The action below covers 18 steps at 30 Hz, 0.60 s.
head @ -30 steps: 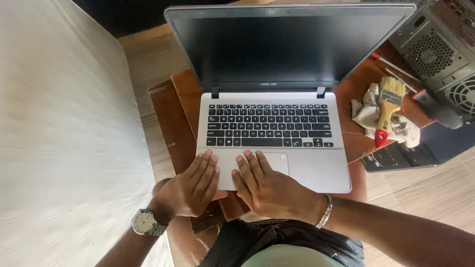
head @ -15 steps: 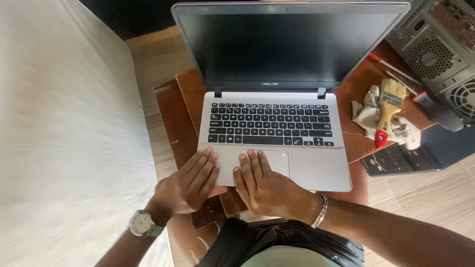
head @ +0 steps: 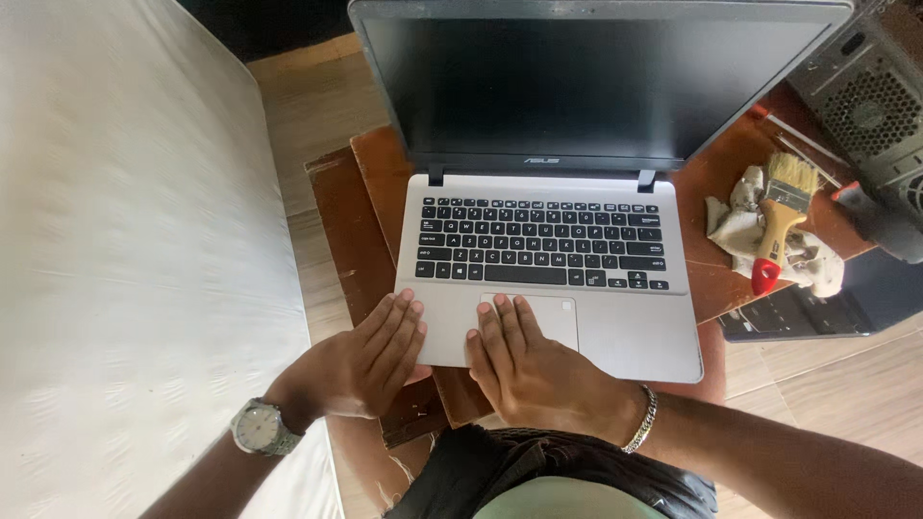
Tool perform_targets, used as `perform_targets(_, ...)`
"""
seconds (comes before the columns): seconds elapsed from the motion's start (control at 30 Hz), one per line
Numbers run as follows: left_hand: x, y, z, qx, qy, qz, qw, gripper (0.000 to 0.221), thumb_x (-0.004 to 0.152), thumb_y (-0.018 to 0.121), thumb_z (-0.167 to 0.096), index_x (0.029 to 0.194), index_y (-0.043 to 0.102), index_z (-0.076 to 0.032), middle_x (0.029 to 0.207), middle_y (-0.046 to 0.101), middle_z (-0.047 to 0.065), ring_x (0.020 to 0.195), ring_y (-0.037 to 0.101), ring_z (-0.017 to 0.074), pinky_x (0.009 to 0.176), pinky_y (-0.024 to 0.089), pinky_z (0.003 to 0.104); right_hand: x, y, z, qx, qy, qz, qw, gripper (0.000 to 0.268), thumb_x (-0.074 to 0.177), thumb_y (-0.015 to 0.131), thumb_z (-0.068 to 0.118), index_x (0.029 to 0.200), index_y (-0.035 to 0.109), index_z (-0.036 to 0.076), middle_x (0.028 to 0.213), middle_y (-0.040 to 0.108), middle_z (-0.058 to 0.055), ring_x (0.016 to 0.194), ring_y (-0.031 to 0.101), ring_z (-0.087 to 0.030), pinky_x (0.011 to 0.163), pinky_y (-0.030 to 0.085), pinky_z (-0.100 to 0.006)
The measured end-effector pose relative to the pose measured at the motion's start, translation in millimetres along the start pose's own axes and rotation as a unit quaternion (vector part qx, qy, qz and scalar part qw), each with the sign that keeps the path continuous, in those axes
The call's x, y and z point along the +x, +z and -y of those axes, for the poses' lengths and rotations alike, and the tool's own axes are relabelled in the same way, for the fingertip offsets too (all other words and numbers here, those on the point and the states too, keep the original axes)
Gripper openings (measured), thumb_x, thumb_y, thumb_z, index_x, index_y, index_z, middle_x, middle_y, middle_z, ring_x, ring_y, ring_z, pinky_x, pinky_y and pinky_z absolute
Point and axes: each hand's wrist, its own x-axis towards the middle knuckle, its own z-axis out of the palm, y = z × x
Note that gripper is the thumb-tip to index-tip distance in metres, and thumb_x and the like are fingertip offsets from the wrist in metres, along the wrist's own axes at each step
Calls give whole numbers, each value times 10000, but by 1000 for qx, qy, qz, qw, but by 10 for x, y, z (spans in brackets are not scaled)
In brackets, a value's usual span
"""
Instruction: The person replaces a back panel, opens the laptop, and brushes dust off the internal motherboard and cooling fan with a brush.
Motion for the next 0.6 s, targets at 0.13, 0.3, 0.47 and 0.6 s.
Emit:
perform_targets(0.13, -89, 81, -121, -48, -48, -13, 998, 502, 1212, 667, -298, 1316, 626, 192, 1353, 687, 433, 1287, 713, 607, 1137, 648, 639, 51, -48, -25, 41, 75, -21, 996, 477, 1246, 445, 363, 1362, 649, -53, 1342, 720, -363, 1220, 754, -514, 1080, 645, -571)
perform_targets(0.3, -122, 122, -213, -163, -153, -84, 971, 508, 1083, 857, -280, 1303, 683, 143, 1386, 723, 373, 1335, 729, 542, 1164, 661, 605, 170, -19, -152, 141, 53, -12, 988, 470, 1198, 579, 341, 1468, 615, -42, 1599, 564, -387, 1443, 614, -575, 1171, 588, -651)
perform_targets(0.47, -360, 280, -309, -327, -310, -127, 884, 1012, 992, 963, -378, 1727, 361, -29, 1790, 440, 252, 1663, 524, 413, 1352, 563, 538, 274, 3, -152, 129, 46, 14, 990, 647, 1189, 534, 556, 1486, 626, -11, 1563, 618, -360, 1433, 622, -547, 1179, 559, -637)
perform_targets(0.6, -277, 165, -342, -353, -414, -108, 832, 1119, 794, 1026, -522, 1619, 510, 30, 1727, 527, 254, 1629, 555, 417, 1305, 577, 502, 389, 7, -164, 108, 60, 13, 992, 606, 1177, 547, 591, 1444, 673, 61, 1488, 676, -338, 1358, 681, -510, 1079, 630, -579)
